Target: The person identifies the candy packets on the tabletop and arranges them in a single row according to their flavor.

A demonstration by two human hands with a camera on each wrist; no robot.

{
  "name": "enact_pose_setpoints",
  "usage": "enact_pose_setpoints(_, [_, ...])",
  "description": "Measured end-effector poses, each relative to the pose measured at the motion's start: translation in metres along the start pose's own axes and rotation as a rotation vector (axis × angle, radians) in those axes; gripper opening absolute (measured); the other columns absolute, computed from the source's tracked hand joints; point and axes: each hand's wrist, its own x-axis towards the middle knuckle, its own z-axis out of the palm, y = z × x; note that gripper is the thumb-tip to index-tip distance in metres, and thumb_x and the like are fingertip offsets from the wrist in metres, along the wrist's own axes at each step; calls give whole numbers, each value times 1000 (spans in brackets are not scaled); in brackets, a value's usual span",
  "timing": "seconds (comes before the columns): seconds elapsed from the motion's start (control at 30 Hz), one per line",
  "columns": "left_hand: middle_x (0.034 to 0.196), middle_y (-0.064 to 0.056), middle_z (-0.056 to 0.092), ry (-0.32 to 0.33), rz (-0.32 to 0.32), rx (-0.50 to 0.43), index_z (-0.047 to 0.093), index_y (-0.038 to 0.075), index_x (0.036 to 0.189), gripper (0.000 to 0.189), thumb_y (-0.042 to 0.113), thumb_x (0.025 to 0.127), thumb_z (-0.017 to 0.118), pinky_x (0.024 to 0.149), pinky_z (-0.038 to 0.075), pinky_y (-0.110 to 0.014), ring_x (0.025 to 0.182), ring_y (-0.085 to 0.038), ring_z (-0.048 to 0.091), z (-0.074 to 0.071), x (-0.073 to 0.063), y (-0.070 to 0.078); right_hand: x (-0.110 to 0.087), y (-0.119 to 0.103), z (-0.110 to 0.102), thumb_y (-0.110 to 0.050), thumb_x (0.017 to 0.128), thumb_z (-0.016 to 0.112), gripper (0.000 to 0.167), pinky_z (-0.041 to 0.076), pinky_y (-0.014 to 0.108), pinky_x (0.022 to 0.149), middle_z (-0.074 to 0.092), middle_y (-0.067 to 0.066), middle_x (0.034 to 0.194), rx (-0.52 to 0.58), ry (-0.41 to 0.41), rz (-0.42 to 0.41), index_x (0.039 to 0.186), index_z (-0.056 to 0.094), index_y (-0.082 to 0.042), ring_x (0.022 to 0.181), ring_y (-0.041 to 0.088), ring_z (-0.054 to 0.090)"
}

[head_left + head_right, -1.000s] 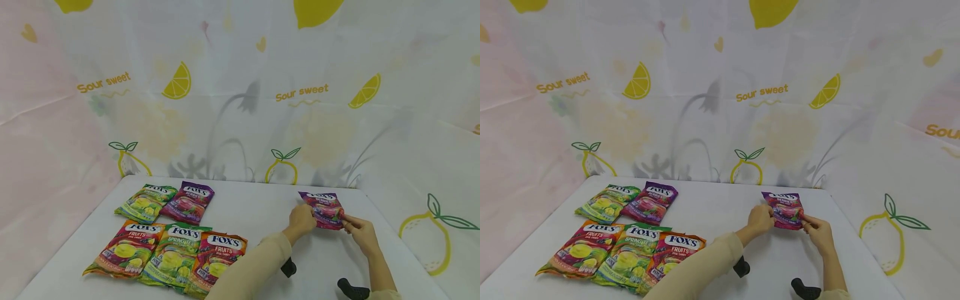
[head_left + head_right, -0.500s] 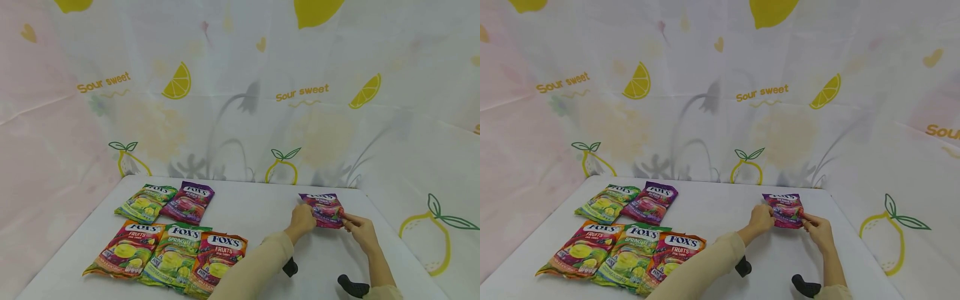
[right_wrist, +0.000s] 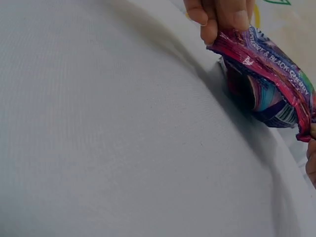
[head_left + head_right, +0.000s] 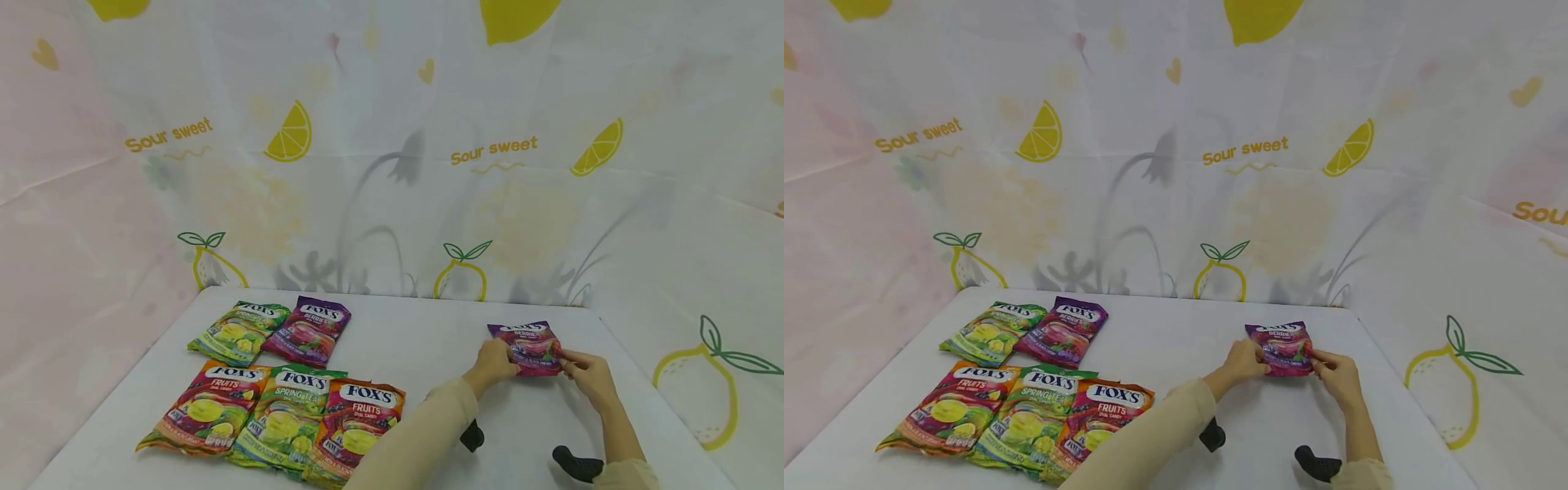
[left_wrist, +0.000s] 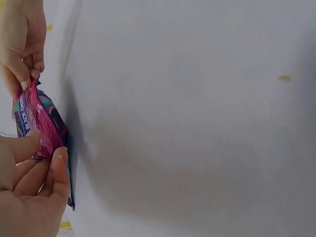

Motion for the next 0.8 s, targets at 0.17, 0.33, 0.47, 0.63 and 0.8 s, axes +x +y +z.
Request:
enact_pose_setpoints(0.17, [54,4,52,-81,74,-27,67,0,66,21,15,78,76,48,32,-14,52,-4,37,-1,-3,-6,-1,3,0,6,89,52,33,45,23,56,64,7,76,-16,-23,27,118,50,21,63,3,52])
enact_pose_setpoints(0.33, [49,7,35,-122,129,-10,47,7,56,36,16,79,73,44,25,-14,48,-4,30,-2,-6,-7,-1,5,0,4,89,52,34,44,22,55,64,6,77,-22,-23,36,119,50,21,63,3,51])
enact_pose_setpoints(0.47, [55,6,40,-171,127,-2,51,6,62,30,17,80,73,47,29,-15,53,-5,35,-1,-8,-6,-2,7,0,2,90,53,34,43,21,55,65,14,86,-34,-13,42,119,51,19,64,1,49])
enact_pose_setpoints(0.63, [60,6,43,-202,120,17,54,7,67,26,20,81,73,51,32,-15,57,-5,37,6,-8,-9,-5,12,-1,-3,91,54,37,44,20,58,65,23,99,-70,-15,94,122,50,16,66,0,49])
enact_pose_setpoints(0.8, [59,6,42,-167,90,50,56,7,67,28,24,80,74,53,31,-16,58,-5,35,8,-11,-7,-7,16,-5,-9,93,53,41,45,23,55,62,1,73,-17,-43,182,124,48,17,61,4,51])
